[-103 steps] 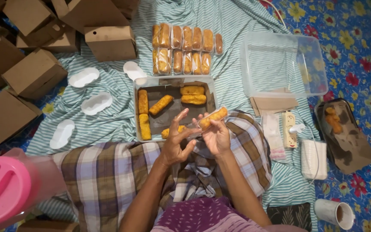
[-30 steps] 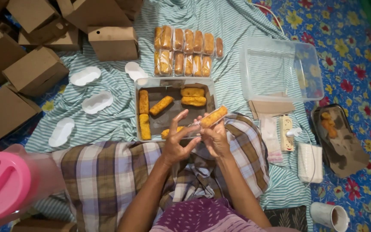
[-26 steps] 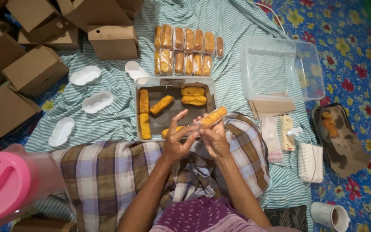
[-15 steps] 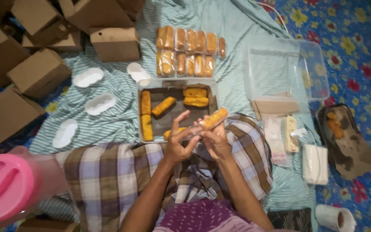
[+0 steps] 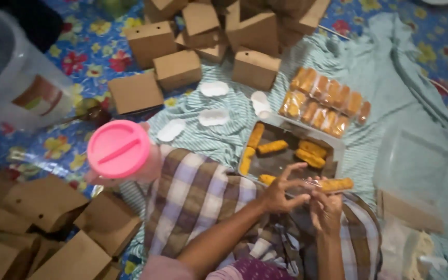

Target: Wrapping individual food items in plastic film and organizing them in a container.

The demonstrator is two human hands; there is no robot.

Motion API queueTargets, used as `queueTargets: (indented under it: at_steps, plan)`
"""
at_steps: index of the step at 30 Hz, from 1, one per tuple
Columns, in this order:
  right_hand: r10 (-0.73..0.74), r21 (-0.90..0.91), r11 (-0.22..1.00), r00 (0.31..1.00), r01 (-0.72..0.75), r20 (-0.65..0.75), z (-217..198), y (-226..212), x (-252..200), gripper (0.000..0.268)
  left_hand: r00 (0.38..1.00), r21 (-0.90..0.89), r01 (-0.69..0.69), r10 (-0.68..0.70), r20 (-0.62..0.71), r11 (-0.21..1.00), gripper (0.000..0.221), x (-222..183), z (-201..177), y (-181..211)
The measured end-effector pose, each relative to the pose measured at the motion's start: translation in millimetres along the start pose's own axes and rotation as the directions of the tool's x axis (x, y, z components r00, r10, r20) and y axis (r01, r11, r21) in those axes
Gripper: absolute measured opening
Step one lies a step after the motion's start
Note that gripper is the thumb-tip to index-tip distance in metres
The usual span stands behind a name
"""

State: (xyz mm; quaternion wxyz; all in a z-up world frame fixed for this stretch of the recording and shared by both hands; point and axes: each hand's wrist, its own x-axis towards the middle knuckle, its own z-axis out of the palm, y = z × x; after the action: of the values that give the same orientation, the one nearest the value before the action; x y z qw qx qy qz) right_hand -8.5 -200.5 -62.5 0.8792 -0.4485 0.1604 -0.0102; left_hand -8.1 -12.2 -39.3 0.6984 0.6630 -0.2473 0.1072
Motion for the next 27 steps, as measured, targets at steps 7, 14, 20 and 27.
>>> queueTargets:
  at_steps: [7, 14, 20, 27]
  plan:
    - [0.009, -0.039, 0.999, 0.999, -0.008, 0.037, 17, -11, -3, 0.061, 0.999, -0.020, 0.045, -0.045, 0.004, 0.999, 0.025, -1, -1, 8]
    - [-0.023, -0.057, 0.998, 0.997, 0.027, 0.072, 0, -3, 10, 0.053, 0.998, -0.011, 0.006, -0.007, -0.061, 1.000, 0.024, -4, 5, -1]
    - [-0.028, -0.076, 0.996, 0.990, 0.039, 0.139, 13, -8, 8, 0.048, 0.997, -0.039, 0.030, -0.033, -0.069, 0.999, 0.028, -8, 11, -14]
    - [-0.012, -0.112, 0.993, 0.991, 0.027, 0.133, -6, -4, 20, 0.047, 0.996, -0.082, 0.057, -0.062, -0.062, 0.995, 0.029, -12, 17, -25]
